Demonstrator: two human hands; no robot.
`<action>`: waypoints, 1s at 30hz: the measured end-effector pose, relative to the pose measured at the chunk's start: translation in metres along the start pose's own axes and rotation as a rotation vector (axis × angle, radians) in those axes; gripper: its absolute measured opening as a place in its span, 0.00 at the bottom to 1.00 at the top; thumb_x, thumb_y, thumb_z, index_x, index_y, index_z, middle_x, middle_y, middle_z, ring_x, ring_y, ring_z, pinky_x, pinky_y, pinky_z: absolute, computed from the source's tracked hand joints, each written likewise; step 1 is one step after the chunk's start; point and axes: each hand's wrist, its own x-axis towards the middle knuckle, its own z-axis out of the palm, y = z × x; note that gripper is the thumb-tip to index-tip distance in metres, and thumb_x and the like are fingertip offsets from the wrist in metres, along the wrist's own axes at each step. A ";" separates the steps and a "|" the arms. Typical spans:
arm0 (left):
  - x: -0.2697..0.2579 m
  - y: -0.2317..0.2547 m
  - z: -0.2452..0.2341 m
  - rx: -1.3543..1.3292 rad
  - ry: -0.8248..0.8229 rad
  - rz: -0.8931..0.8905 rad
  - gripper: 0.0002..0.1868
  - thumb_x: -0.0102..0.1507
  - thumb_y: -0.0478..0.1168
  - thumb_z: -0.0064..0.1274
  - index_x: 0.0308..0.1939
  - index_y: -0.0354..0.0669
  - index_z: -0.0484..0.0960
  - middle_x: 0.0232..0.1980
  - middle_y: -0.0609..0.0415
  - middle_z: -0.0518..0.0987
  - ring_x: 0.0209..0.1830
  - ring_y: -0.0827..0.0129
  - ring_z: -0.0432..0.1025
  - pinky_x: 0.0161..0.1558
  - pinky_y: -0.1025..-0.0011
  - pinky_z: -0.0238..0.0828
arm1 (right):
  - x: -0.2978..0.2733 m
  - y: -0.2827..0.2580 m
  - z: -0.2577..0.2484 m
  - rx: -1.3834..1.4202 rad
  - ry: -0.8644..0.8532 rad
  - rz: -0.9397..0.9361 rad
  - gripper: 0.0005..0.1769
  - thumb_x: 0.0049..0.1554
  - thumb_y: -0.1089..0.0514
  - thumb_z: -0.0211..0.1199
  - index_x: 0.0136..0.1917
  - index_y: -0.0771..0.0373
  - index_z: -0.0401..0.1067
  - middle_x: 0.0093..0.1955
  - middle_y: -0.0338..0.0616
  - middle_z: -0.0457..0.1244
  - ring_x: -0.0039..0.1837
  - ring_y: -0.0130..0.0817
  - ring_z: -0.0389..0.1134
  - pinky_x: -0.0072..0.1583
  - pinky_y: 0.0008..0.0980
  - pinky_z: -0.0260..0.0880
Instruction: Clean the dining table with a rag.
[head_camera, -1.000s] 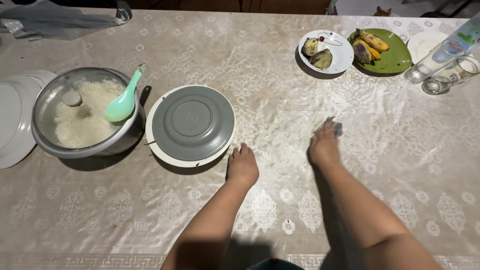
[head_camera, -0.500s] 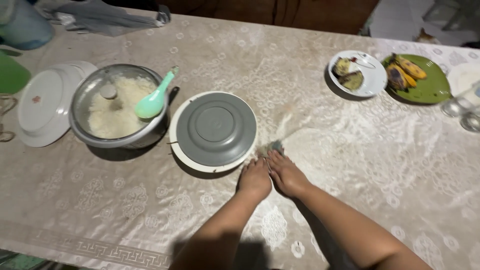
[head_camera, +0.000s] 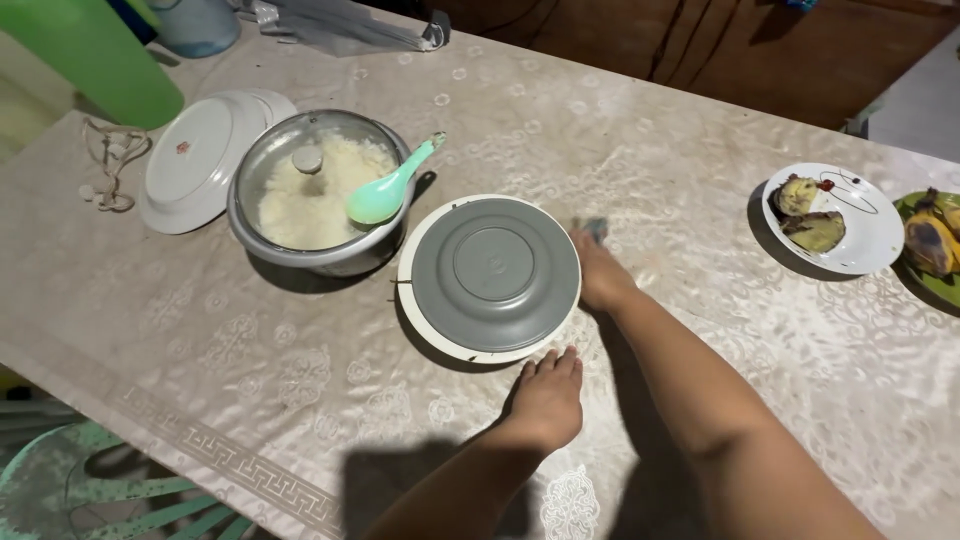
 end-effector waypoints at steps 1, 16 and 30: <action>0.000 0.000 0.000 0.002 0.003 -0.003 0.34 0.62 0.34 0.37 0.75 0.33 0.59 0.82 0.45 0.51 0.81 0.50 0.46 0.75 0.49 0.41 | -0.012 -0.003 -0.012 0.001 0.001 -0.004 0.34 0.64 0.47 0.49 0.80 0.61 0.55 0.81 0.60 0.46 0.83 0.58 0.42 0.78 0.50 0.43; 0.003 -0.004 0.005 -0.004 0.056 0.038 0.32 0.63 0.36 0.39 0.73 0.34 0.65 0.80 0.44 0.57 0.79 0.50 0.50 0.75 0.52 0.42 | -0.120 -0.050 -0.009 -0.057 -0.113 -0.019 0.32 0.61 0.56 0.51 0.78 0.55 0.58 0.84 0.52 0.44 0.83 0.56 0.41 0.76 0.56 0.42; -0.102 -0.065 0.013 -0.155 0.212 0.143 0.26 0.64 0.40 0.44 0.67 0.39 0.73 0.77 0.42 0.61 0.77 0.47 0.54 0.73 0.49 0.47 | -0.381 0.073 0.049 -0.569 0.392 0.641 0.29 0.66 0.50 0.47 0.71 0.73 0.65 0.76 0.74 0.52 0.79 0.76 0.45 0.79 0.70 0.38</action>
